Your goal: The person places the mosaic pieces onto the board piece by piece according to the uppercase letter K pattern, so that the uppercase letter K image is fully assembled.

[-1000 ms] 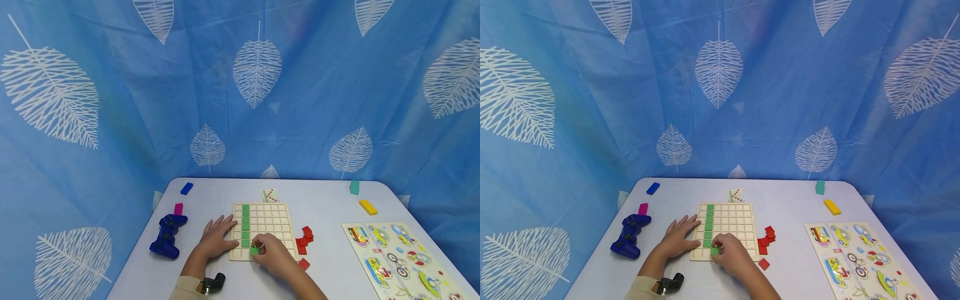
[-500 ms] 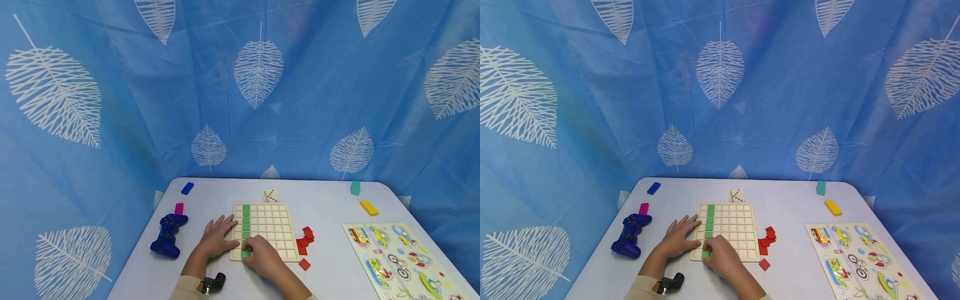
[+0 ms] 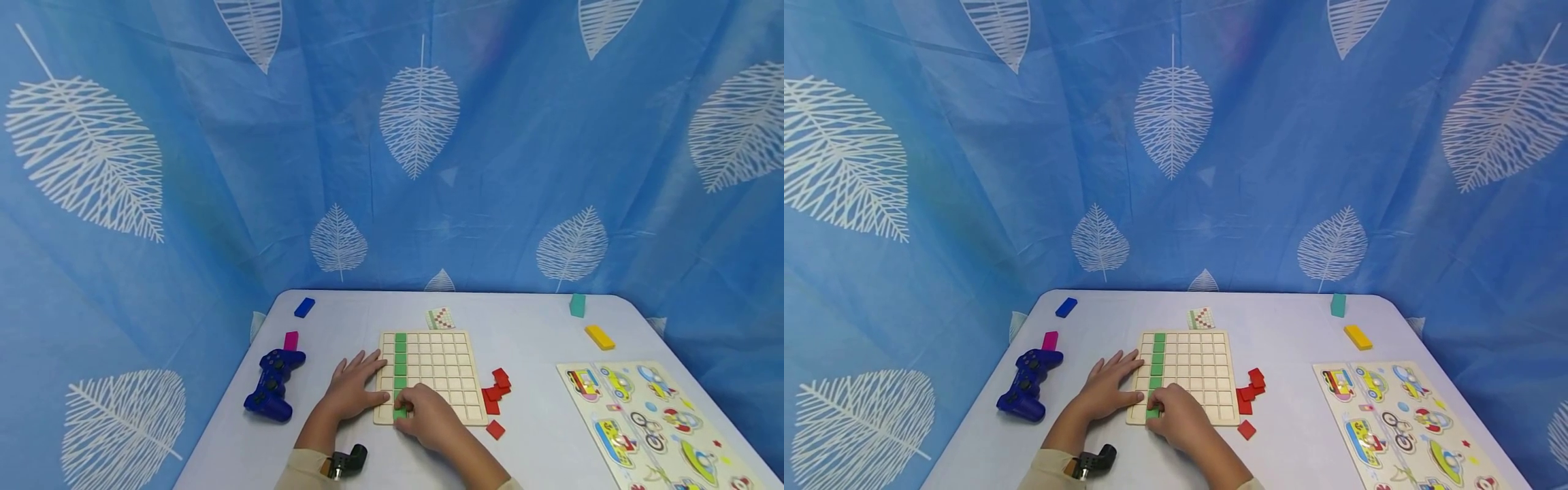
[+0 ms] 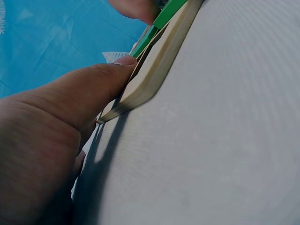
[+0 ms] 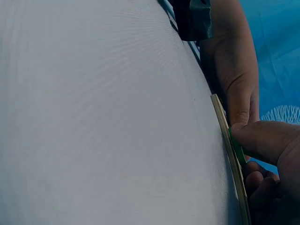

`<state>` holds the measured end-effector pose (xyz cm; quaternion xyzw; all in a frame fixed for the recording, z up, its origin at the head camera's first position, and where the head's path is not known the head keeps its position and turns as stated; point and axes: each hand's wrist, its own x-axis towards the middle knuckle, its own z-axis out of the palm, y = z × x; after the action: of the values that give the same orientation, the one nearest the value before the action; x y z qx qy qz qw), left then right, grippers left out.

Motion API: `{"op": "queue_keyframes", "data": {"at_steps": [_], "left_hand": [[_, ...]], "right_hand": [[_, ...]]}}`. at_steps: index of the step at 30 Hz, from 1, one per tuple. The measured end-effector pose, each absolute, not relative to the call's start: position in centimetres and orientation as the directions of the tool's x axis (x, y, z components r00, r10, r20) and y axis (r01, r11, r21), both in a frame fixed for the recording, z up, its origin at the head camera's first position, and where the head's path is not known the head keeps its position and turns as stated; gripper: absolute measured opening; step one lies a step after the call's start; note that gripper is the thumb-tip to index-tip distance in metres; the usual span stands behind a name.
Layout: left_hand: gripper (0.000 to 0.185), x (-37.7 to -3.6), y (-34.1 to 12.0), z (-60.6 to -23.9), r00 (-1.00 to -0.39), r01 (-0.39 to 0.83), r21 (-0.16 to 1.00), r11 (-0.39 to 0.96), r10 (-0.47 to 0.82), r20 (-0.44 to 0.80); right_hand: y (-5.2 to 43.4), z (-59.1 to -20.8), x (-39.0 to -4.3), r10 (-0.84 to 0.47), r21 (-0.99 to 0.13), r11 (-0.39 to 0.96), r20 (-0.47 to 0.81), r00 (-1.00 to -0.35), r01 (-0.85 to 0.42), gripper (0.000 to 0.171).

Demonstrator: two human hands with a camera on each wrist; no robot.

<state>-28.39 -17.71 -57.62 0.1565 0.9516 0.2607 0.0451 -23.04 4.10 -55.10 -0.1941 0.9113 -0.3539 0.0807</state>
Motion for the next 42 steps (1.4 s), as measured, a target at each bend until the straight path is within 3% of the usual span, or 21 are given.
{"op": "queue_keyframes", "data": {"at_steps": [27,37,42], "left_hand": [[0.075,-28.3,-17.9,-57.6,-0.948,0.264,0.518,0.814,0.317,-0.014],[0.074,-28.4,-17.9,-57.8,-0.948,0.268,0.521,0.811,0.318,-0.006],[0.075,-28.4,-17.9,-57.8,-0.948,0.271,0.516,0.812,0.319,-0.004]], "right_hand": [[3.6,-55.4,-23.1,-0.346,-0.684,0.686,-0.006,-0.938,-0.249,0.018],[5.1,-55.4,-23.3,-0.415,-0.779,0.564,0.02,-0.91,-0.275,0.019],[7.1,-55.1,-23.1,-0.361,-0.804,0.529,0.074,-0.93,-0.27,0.019]]}}
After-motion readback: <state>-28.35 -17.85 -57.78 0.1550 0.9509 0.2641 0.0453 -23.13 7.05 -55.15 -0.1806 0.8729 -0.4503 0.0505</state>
